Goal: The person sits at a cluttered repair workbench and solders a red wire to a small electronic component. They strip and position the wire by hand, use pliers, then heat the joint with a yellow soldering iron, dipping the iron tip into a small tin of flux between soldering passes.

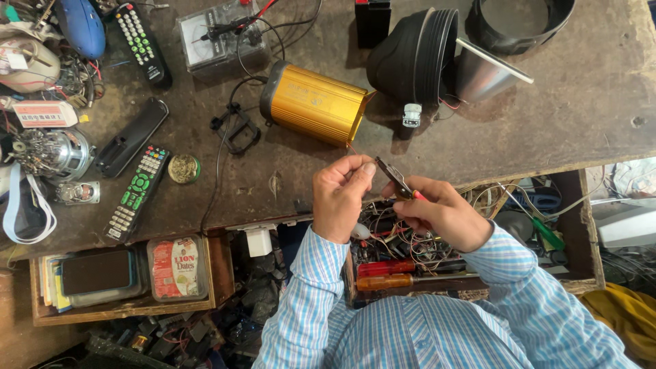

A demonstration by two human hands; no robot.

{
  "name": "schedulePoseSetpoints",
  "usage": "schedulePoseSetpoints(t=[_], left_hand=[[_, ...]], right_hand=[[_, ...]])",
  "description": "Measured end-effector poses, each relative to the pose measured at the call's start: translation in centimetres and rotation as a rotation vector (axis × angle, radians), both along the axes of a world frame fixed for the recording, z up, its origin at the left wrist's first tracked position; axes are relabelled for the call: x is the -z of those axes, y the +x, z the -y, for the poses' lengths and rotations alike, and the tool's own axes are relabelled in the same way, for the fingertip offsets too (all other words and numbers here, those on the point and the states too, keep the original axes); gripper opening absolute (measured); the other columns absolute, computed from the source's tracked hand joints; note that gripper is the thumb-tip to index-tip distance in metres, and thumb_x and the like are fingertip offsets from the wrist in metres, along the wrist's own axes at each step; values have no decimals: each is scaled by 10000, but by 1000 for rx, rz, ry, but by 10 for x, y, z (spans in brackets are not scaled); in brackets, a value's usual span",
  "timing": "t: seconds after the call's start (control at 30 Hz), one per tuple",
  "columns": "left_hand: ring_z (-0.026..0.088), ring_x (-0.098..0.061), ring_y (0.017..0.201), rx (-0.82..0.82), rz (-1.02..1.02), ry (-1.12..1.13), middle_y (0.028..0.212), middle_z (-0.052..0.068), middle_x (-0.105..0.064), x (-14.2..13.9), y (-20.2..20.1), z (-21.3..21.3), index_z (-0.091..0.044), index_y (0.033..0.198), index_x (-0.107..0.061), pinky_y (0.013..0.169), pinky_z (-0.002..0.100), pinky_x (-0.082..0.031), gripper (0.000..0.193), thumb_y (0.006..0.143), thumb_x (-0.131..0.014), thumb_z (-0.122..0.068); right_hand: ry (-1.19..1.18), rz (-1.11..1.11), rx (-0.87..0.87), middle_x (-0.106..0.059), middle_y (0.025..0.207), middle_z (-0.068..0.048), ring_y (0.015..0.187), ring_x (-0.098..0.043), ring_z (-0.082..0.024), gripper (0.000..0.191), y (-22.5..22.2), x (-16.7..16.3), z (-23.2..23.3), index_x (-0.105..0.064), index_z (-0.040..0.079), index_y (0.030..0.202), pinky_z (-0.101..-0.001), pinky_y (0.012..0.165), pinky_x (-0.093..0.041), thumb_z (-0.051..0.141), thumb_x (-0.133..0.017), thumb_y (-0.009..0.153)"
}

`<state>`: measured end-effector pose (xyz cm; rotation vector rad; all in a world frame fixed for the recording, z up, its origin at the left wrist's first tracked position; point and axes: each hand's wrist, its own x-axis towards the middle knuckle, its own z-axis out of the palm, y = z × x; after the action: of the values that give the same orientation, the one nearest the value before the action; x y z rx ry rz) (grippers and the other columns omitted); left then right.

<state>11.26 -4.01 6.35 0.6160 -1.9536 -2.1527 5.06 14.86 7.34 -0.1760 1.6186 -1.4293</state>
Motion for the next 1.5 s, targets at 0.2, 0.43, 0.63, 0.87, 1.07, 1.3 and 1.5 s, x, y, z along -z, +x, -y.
schedulePoseSetpoints(t=[0.2,0.43,0.63,0.87,1.07,1.3,1.5], left_hand=[[33,-462,578,13,28,161,661,-35,-586,0,-1,1,27,989,-752,503,201,-343,159,964,-686,-116],[23,-452,614,30,-30,280,703,-46,-570,4,0,3,31,1028,-734,537,194,-347,141,985,-670,-88],[45,-588,631,35,-48,-190,735,-13,-679,-1,3,0,-10,1045,-751,550,204,-470,177,986,-667,-154],[122,-634,649,58,-119,-439,794,49,-719,-20,9,-14,-33,1072,-760,577,292,-494,146,972,-710,-127],[261,-674,827,111,-307,-734,911,95,-731,-28,8,-14,-45,1050,-729,770,373,-530,90,968,-719,-82],[284,-683,935,157,-336,-802,1001,88,-732,-30,10,-15,-42,1054,-705,825,394,-555,101,954,-706,-29],[291,-680,986,219,-296,-840,1070,94,-717,-31,14,-12,-43,1104,-703,844,404,-580,255,881,-661,75]], right_hand=[[-326,414,41,-633,781,-110,619,-568,-191,322,-1,7,-3,-609,-4,1216,-323,536,-450,164,-520,956],[-621,783,53,-640,939,-162,734,-634,-259,441,-1,-1,-5,-576,36,1290,-387,661,-519,320,-551,954],[225,-668,-64,-667,1095,-135,1017,-685,-257,592,26,-25,-38,-548,29,1345,-427,900,-544,264,-709,826],[459,-1299,-246,-609,1189,-219,1176,-541,-425,629,64,8,-58,-644,67,1217,-581,1031,-403,256,-771,631],[157,-1326,8,-648,1242,-175,1117,-648,-329,625,69,21,-60,-608,32,1210,-492,967,-515,266,-867,692],[-111,-1330,338,-726,1196,-114,971,-695,-184,440,35,6,-29,-558,24,1142,-290,794,-580,2,-878,842],[-165,-1514,241,-733,1102,-113,886,-651,-234,407,7,-8,-2,-588,-4,1102,-335,732,-538,-38,-878,818]])
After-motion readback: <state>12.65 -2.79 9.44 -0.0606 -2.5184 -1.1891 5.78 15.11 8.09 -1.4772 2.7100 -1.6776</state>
